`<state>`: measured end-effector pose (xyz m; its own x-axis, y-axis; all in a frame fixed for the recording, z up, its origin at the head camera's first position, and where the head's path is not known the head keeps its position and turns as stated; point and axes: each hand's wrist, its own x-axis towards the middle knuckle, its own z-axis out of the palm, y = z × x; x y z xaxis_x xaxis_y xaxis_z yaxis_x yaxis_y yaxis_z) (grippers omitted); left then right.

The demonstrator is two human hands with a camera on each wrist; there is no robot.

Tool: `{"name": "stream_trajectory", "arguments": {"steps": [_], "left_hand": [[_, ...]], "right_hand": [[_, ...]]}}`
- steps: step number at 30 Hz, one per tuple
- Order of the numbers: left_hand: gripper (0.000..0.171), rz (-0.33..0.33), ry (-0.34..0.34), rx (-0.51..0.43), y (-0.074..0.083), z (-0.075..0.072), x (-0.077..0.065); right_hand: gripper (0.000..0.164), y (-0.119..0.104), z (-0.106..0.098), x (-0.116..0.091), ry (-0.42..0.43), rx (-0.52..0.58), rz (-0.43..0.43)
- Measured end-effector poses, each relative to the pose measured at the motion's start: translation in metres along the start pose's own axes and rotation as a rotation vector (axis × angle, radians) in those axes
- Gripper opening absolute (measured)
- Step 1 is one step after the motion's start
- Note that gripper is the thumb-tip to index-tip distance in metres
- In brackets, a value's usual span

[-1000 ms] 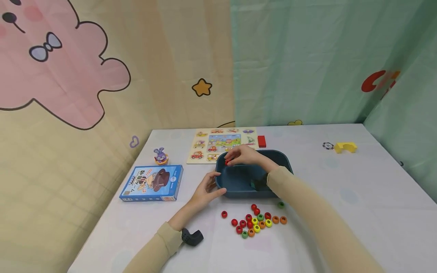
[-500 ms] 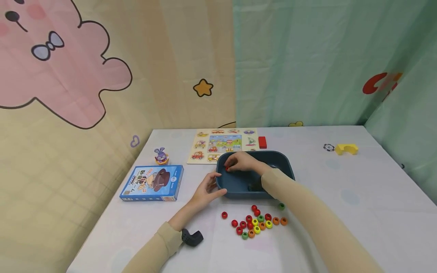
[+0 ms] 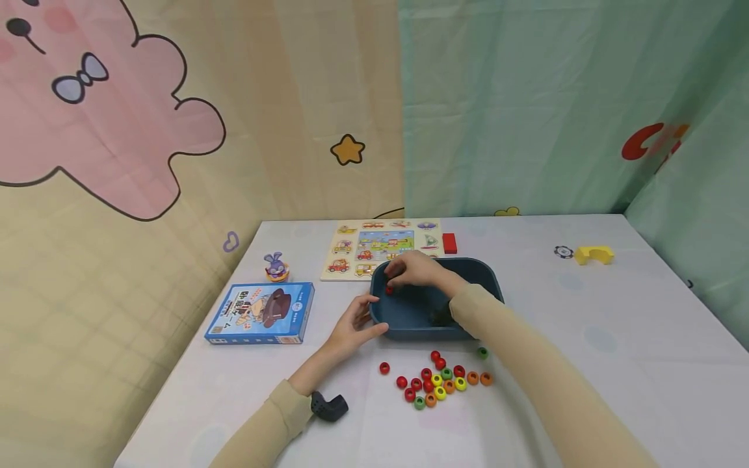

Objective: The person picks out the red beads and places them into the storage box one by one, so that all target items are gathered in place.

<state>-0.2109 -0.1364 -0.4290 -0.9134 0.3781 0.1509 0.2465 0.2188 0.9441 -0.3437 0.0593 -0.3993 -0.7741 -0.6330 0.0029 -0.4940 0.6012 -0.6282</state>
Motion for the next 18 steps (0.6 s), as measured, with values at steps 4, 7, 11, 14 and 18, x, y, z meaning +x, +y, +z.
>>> {"name": "stream_trajectory", "arguments": {"steps": [4, 7, 11, 14, 18], "left_hand": [[0.056, -0.01, 0.013, 0.014, 0.0, 0.001, 0.0], [0.055, -0.017, 0.022, 0.019, -0.001, 0.002, 0.0], [0.054, -0.013, 0.025, 0.011, -0.002, 0.002, 0.0], [0.054, -0.004, 0.022, 0.007, -0.003, 0.001, 0.0], [0.054, 0.006, 0.021, 0.009, -0.003, 0.0, 0.001]], "right_hand": [[0.035, -0.015, -0.028, -0.014, 0.066, 0.086, -0.057], [0.037, -0.031, -0.048, -0.037, 0.118, 0.15, -0.123], [0.033, -0.046, -0.053, -0.08, 0.136, 0.206, -0.237], [0.029, -0.05, -0.042, -0.114, 0.112, 0.204, -0.292], [0.024, -0.046, -0.018, -0.153, 0.098, 0.214, -0.32]]}}
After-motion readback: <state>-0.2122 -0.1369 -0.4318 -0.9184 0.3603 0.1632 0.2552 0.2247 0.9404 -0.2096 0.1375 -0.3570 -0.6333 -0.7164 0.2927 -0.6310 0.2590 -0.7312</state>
